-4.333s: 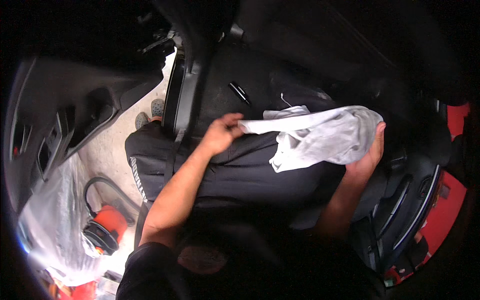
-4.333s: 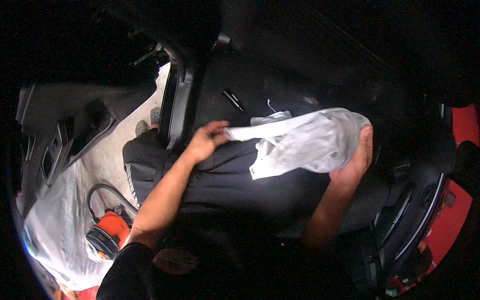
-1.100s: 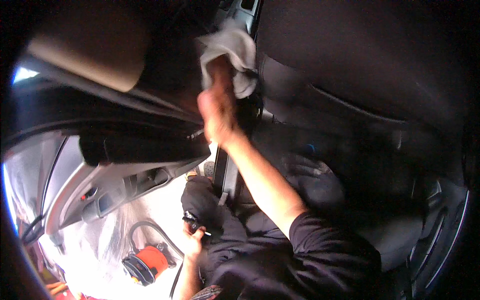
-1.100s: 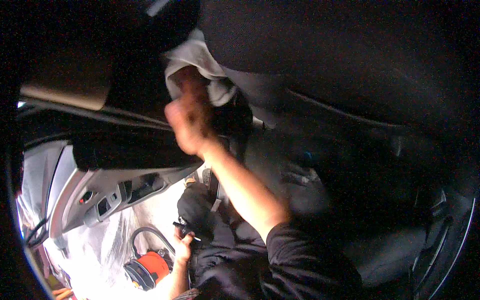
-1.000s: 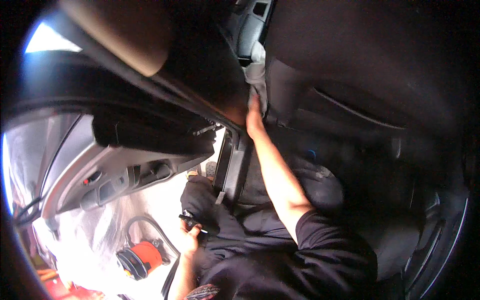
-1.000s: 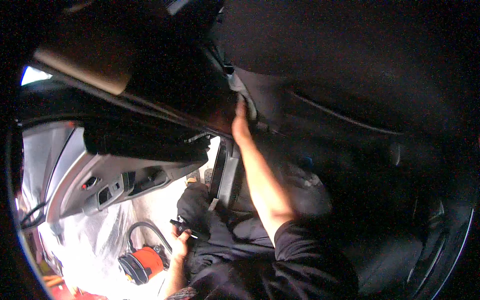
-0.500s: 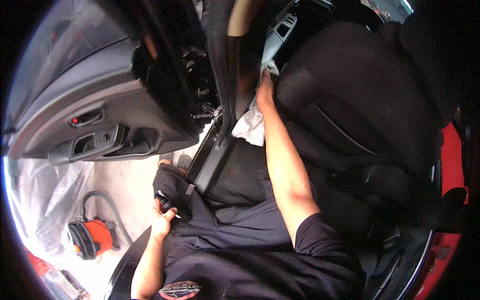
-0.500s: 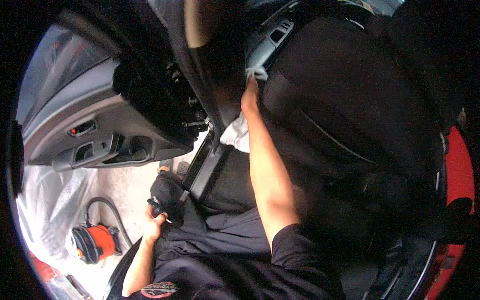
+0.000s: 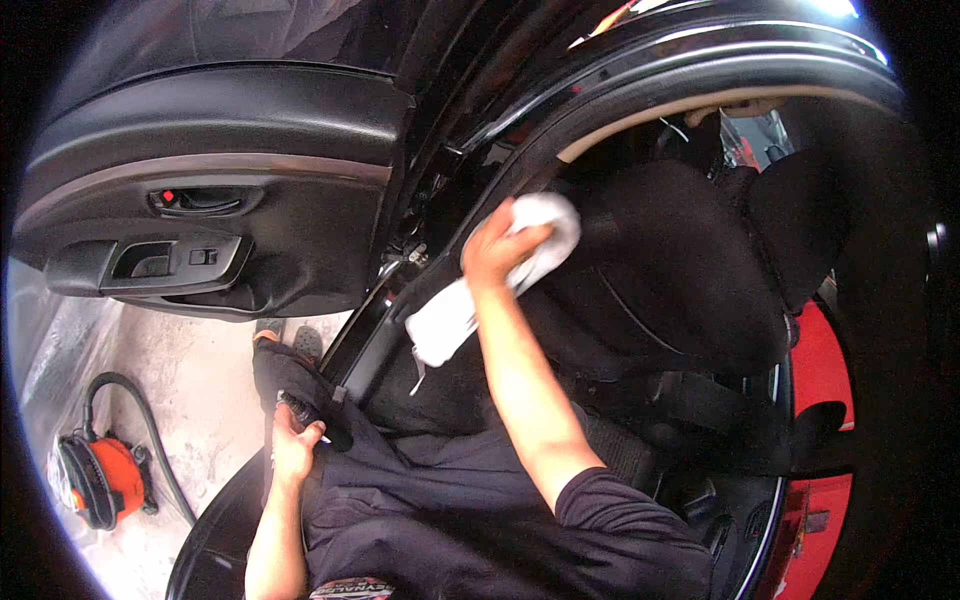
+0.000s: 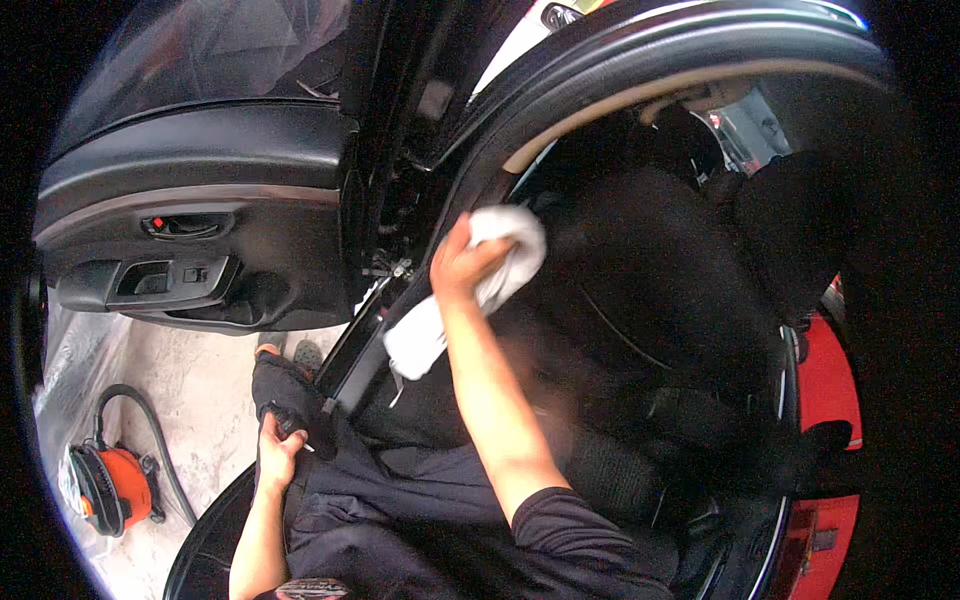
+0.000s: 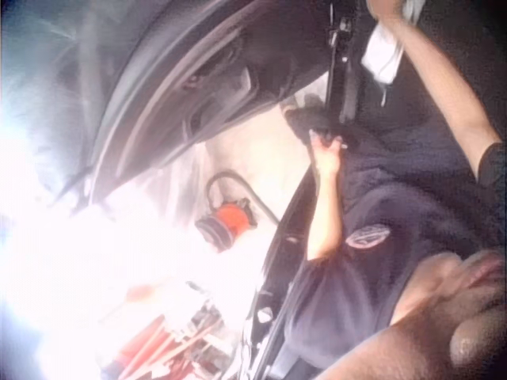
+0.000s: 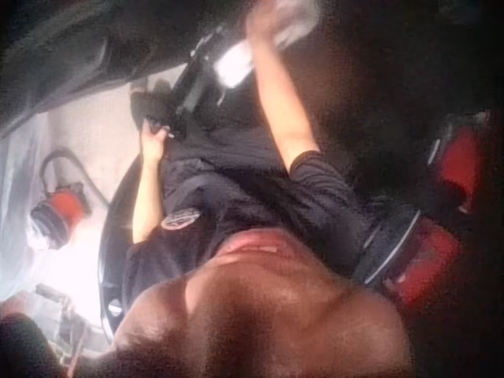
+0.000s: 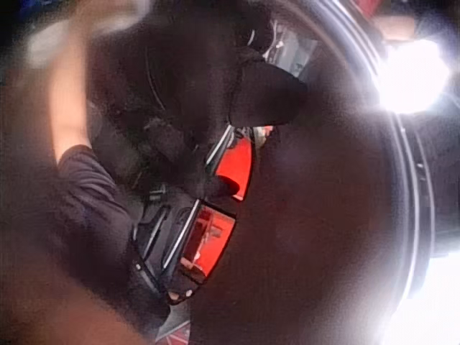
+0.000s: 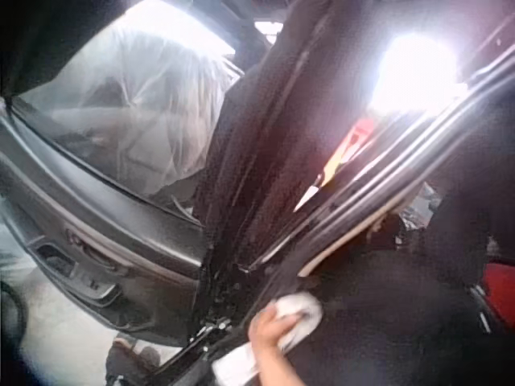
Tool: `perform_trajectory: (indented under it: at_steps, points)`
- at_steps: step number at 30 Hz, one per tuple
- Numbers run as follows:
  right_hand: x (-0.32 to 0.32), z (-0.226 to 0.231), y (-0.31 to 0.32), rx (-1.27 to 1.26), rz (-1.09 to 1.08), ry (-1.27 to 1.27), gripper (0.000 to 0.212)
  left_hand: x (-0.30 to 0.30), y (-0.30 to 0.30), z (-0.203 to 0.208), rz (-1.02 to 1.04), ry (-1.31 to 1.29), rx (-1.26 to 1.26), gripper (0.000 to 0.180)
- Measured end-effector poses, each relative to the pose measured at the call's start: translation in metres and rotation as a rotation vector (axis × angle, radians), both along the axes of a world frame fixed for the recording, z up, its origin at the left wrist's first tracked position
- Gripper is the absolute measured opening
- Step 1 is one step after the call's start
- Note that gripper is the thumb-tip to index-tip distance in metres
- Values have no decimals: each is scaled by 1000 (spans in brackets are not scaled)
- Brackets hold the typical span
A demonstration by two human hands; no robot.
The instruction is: The person wipes the interior door frame, seat, and door panel of a black car using a white cloth. They then spray a cleaning solution from a black bottle onto the cloth and continue wiping the door frame and weather stripping.
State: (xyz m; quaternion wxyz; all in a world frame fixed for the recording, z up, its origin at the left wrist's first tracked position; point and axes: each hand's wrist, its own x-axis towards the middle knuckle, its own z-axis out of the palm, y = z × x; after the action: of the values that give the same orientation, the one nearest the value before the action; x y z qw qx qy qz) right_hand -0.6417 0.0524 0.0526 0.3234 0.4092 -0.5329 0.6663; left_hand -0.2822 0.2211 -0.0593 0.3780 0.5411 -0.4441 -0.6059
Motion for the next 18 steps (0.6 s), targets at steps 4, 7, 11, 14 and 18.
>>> perform_trajectory:
  at_steps: [4, 7, 11, 14, 18]
  points:
    - [8, -16, 36, 321, 41, 259, 19, 18, 3, 1, -74, -227, -23, 37]
    - [22, 114, 34, 234, -192, 595, 22, 24, -2, -5, -88, -239, 59, 32]
    - [-1, 145, 32, 135, -286, 747, 10, 18, -7, -13, -9, -90, 2, 30]
    - [2, 97, 37, 447, -487, 690, 15, 22, -9, -37, 27, -119, -30, 30]
    - [16, 156, 55, 642, -225, 580, 14, 48, -9, -40, -30, -279, -31, 32]
